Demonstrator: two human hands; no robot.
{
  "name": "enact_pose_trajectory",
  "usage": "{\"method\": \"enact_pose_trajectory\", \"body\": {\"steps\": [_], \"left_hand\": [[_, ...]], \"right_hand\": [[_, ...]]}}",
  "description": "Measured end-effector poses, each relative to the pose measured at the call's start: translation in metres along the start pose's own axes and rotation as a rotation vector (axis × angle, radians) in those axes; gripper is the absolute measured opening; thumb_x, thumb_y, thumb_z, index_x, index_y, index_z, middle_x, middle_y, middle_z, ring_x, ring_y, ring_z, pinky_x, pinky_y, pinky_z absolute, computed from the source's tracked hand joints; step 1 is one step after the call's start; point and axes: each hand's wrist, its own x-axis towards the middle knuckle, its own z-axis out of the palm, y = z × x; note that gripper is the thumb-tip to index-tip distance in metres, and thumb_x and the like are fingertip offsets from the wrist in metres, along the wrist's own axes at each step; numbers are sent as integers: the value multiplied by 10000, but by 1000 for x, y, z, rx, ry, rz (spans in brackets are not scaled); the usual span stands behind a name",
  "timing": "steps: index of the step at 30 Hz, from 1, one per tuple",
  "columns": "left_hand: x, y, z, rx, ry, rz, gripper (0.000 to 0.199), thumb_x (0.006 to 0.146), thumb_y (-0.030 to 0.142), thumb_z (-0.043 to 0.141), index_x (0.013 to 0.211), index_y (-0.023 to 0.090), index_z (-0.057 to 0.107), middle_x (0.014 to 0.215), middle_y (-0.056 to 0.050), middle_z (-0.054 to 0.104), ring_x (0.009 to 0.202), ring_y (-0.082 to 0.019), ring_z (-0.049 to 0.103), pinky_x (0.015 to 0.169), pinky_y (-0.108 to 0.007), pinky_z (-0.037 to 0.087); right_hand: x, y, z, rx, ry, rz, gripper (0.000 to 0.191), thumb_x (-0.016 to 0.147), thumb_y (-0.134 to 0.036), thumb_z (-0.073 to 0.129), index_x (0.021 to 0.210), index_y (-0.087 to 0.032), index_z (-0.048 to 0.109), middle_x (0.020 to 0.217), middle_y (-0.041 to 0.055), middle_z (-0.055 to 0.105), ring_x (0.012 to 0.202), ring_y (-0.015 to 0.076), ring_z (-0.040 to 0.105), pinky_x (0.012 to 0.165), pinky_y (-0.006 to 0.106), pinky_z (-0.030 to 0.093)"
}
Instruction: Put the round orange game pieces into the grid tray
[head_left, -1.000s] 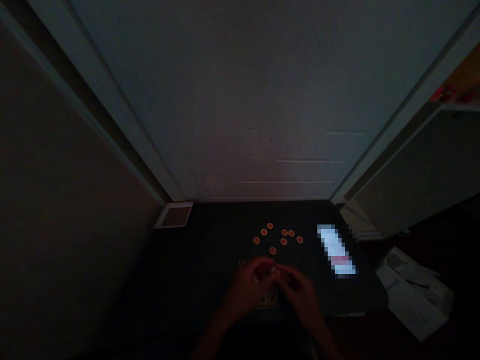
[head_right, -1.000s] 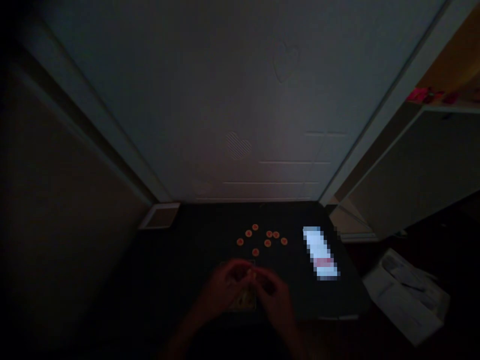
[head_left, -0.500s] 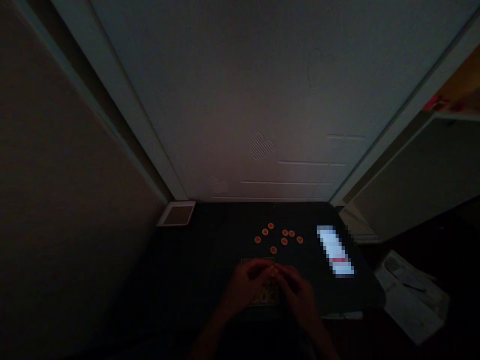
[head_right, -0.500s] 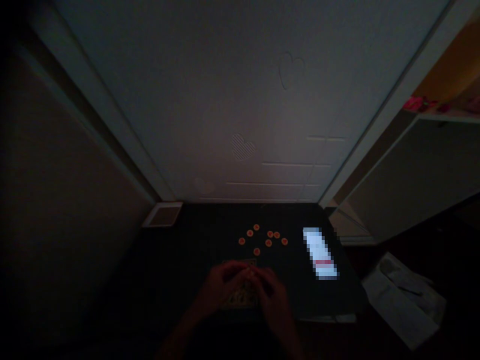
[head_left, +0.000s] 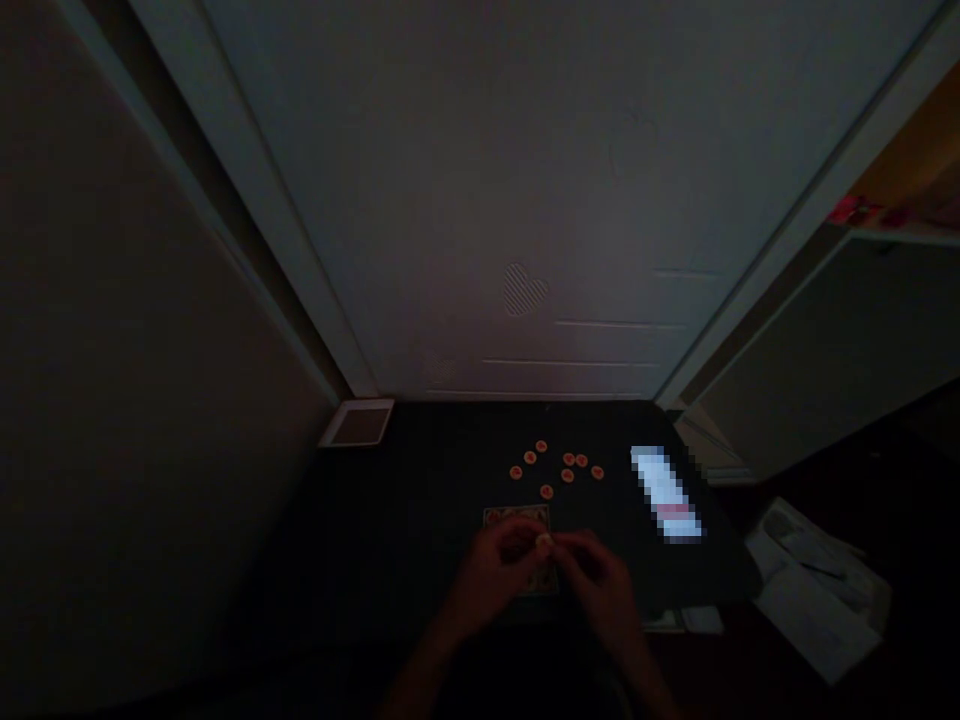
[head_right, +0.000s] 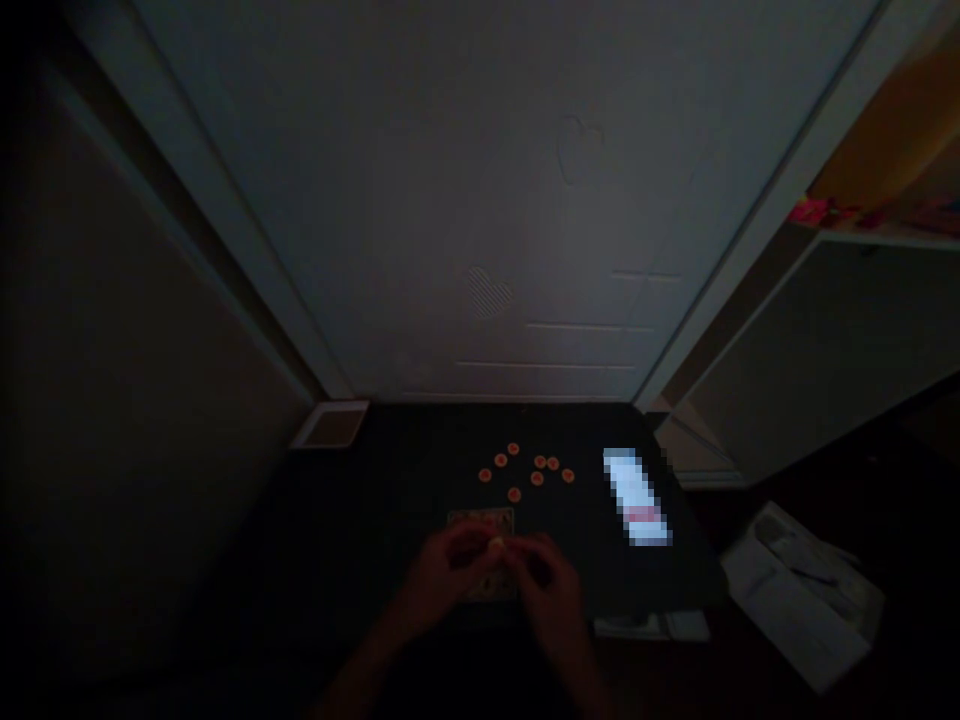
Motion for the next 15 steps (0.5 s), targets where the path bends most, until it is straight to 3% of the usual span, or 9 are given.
{"method": "enact_pose_trajectory", "body": {"steps": [4, 15], "left_hand": [[-5, -6, 0, -28, 75, -11, 295, 830, 436, 745, 987, 186, 737, 989, -75, 791, 953, -243, 745, 891, -365, 588], [-25, -8, 2, -20, 23, -32, 313, 890, 444, 679, 1091, 224, 776, 1069, -63, 797, 1003, -262, 737, 912, -382, 574]], "right_hand": [[-8, 2, -3, -22, -7, -30, 371, 859, -574, 691, 961, -234, 800, 970, 77, 776, 944, 270, 709, 819, 333, 563], [-17, -1, 0, 2, 19, -141, 287, 884, -502, 687, 992, -258, 791, 1047, 80, 757, 1006, 262, 697, 908, 374, 560]]}}
